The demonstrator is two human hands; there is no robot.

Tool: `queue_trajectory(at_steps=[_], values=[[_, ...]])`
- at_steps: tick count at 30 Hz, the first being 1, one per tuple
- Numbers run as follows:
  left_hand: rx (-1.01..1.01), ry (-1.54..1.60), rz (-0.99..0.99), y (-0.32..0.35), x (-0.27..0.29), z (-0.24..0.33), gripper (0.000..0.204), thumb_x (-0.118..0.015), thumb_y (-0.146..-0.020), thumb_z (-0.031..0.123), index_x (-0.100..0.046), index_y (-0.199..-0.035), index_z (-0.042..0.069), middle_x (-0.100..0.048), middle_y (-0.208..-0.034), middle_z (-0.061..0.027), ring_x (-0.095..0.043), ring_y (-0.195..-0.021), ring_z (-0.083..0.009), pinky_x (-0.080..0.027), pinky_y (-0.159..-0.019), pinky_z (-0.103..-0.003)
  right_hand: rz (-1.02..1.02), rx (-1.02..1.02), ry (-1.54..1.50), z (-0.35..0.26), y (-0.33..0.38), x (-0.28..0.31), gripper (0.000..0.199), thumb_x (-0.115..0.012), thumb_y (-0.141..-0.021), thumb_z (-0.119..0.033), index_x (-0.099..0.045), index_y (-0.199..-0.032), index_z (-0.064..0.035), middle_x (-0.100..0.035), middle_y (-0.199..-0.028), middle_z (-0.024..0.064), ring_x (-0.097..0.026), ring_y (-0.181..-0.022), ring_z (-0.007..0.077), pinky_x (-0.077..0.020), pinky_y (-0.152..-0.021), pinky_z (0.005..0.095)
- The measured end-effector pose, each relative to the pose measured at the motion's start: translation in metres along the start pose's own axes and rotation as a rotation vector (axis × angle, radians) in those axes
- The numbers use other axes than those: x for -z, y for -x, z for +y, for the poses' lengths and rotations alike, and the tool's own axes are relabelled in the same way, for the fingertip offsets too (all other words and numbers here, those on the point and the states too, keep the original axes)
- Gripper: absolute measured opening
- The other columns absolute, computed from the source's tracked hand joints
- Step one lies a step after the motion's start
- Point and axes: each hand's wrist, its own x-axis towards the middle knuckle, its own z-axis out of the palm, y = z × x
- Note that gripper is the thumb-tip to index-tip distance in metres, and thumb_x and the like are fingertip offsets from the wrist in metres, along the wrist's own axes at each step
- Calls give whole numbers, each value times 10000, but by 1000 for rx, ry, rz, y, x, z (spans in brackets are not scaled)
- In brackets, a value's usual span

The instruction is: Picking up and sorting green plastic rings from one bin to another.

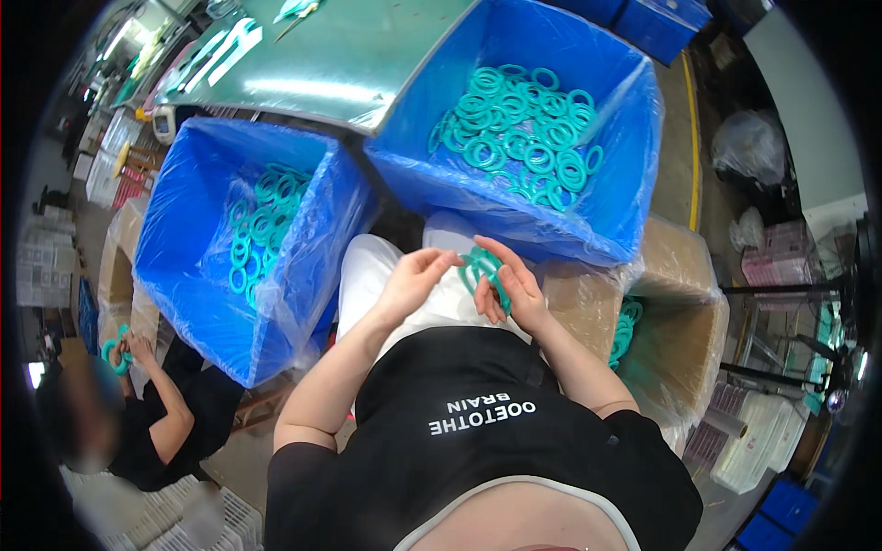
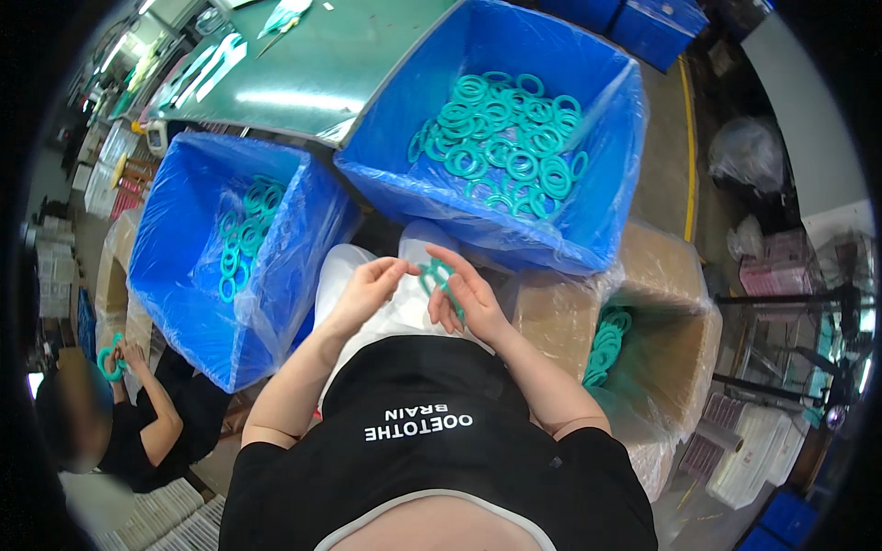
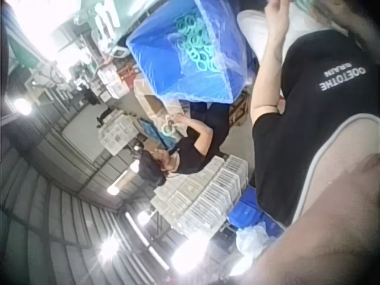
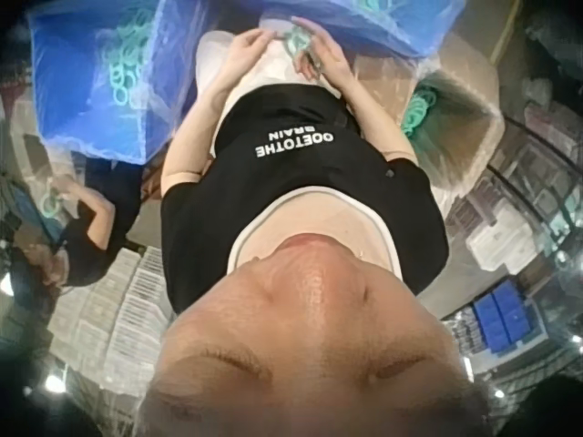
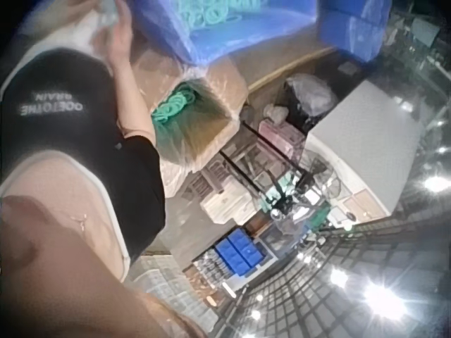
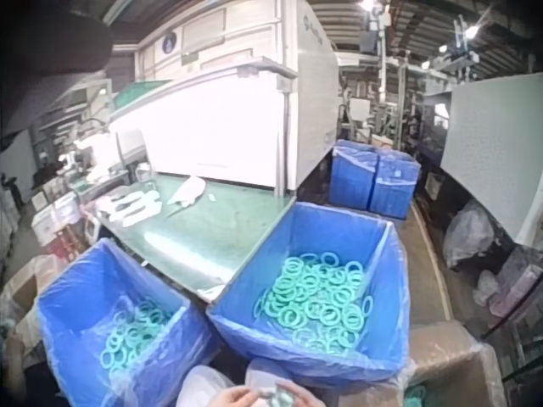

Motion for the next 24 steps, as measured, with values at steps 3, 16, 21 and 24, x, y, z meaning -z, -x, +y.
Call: queue_trajectory(at_steps=[3,16,21,24], values=[[-128,153,271,-5,-5,-40,159,-620,-899,192,-644,-938,40,-406,-631,87,-371,-583,-9,-297,-529,-191,-105,-27,-17,1,-12,-12,537,-332,-1006,-385,-242,-1435,-74,-584,-679,105,-470,-421,85,-352,-389,186],[-224,-361,52,16,51,-9,197,-693,-819,212,-606,-858,39,-459,-545,-28,-410,-492,-99,-346,-470,-292,-140,-284,-316,8,-45,-23,493,-376,-1001,-352,-320,-1393,-59,-576,-656,99,-512,-437,117,-423,-415,216],[-226,-180,69,34,61,-43,198,-625,-889,193,-628,-950,5,-595,-713,4,-532,-659,-81,-427,-634,-240,126,-116,-36,8,-45,-35,456,-534,-942,-162,-373,-1354,-54,-597,-734,63,-599,-663,127,-480,-652,254],[-52,305,-182,42,66,-37,323,-509,-964,313,-637,-1003,19,-610,-793,24,-567,-700,-72,-447,-688,-224,-34,-190,215,6,-43,-36,431,-541,-917,-107,-414,-1326,-58,-569,-713,25,-571,-632,93,-437,-602,222]])
